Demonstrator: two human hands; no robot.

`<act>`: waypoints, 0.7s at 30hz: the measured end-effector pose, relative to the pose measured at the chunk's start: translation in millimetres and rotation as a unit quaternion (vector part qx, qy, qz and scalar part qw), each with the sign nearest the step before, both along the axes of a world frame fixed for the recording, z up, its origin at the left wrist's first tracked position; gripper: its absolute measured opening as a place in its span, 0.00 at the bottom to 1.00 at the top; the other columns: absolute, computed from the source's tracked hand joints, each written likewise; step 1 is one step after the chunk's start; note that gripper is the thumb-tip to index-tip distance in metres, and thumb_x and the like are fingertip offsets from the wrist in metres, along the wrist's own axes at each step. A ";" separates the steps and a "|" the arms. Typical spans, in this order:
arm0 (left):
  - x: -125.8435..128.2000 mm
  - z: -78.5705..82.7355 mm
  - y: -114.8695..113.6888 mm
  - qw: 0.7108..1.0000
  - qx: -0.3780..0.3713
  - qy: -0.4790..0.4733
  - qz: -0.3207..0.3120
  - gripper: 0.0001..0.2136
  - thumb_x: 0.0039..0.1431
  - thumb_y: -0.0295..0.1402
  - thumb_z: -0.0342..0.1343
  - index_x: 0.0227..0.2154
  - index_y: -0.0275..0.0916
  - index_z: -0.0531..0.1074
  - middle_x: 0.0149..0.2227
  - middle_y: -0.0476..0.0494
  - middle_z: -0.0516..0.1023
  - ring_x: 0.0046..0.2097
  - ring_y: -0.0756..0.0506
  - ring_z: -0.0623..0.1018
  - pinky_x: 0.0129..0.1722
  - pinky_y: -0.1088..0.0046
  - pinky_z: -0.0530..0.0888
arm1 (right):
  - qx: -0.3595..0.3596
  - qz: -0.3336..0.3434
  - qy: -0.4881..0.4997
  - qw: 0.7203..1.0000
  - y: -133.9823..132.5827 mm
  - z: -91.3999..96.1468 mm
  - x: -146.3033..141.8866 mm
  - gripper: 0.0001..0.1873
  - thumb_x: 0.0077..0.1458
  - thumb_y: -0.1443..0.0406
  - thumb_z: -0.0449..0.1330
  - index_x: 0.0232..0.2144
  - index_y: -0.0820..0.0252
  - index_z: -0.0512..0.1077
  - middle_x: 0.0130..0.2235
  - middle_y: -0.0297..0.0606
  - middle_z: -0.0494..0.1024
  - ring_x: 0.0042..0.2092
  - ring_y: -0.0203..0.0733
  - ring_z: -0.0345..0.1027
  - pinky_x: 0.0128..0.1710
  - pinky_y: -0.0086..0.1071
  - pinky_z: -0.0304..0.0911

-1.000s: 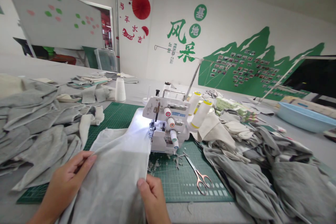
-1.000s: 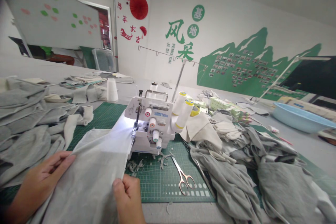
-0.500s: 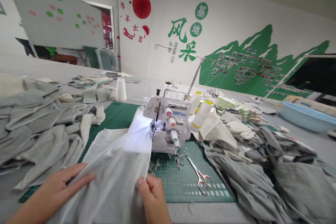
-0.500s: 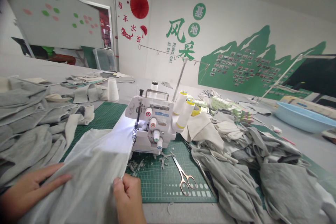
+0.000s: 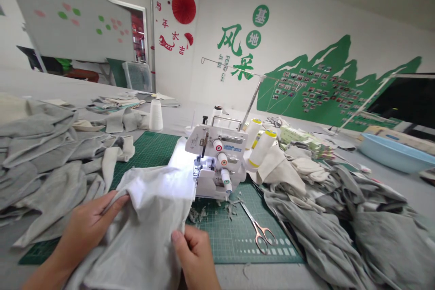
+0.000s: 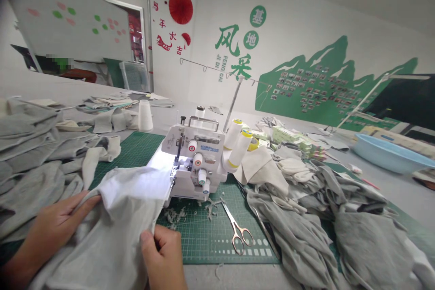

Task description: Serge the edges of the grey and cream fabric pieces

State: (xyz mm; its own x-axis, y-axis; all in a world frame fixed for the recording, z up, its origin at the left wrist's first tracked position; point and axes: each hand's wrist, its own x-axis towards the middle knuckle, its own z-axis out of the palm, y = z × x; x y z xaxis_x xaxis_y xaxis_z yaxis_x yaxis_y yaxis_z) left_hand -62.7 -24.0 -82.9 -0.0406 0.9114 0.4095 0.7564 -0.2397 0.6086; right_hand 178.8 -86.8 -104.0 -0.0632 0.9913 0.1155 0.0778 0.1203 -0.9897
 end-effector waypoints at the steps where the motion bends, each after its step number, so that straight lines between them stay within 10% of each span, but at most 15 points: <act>1: 0.2 -1.6 -1.7 1.000 0.002 -0.008 -0.001 0.19 0.59 0.49 0.51 0.27 0.39 0.75 0.22 0.53 0.76 0.28 0.48 0.74 0.30 0.79 0.67 | -0.004 0.004 -0.002 1.000 -0.1 0.7 0.3 0.25 0.60 0.51 0.54 0.18 0.59 0.60 0.22 0.29 0.54 0.28 0.35 0.48 0.27 0.30 0.43; 21: -14.1 -9.9 4.3 0.999 0.022 -0.003 0.034 0.19 0.56 0.50 0.51 0.29 0.41 0.79 0.27 0.51 0.82 0.30 0.45 0.79 0.31 0.77 0.70 | -0.015 -0.002 0.019 1.000 0.0 -7.3 3.4 0.26 0.61 0.47 0.51 0.19 0.57 0.54 0.23 0.28 0.50 0.28 0.34 0.44 0.27 0.31 0.40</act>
State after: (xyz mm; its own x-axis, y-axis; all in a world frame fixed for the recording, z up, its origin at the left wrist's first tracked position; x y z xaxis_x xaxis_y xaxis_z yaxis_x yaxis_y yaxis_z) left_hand -76.8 -19.7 -92.7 -0.1049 0.8877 0.4482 0.7683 -0.2138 0.6033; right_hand 182.1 -86.8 -111.3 -0.0563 0.9946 0.0875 0.0401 0.0899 -0.9951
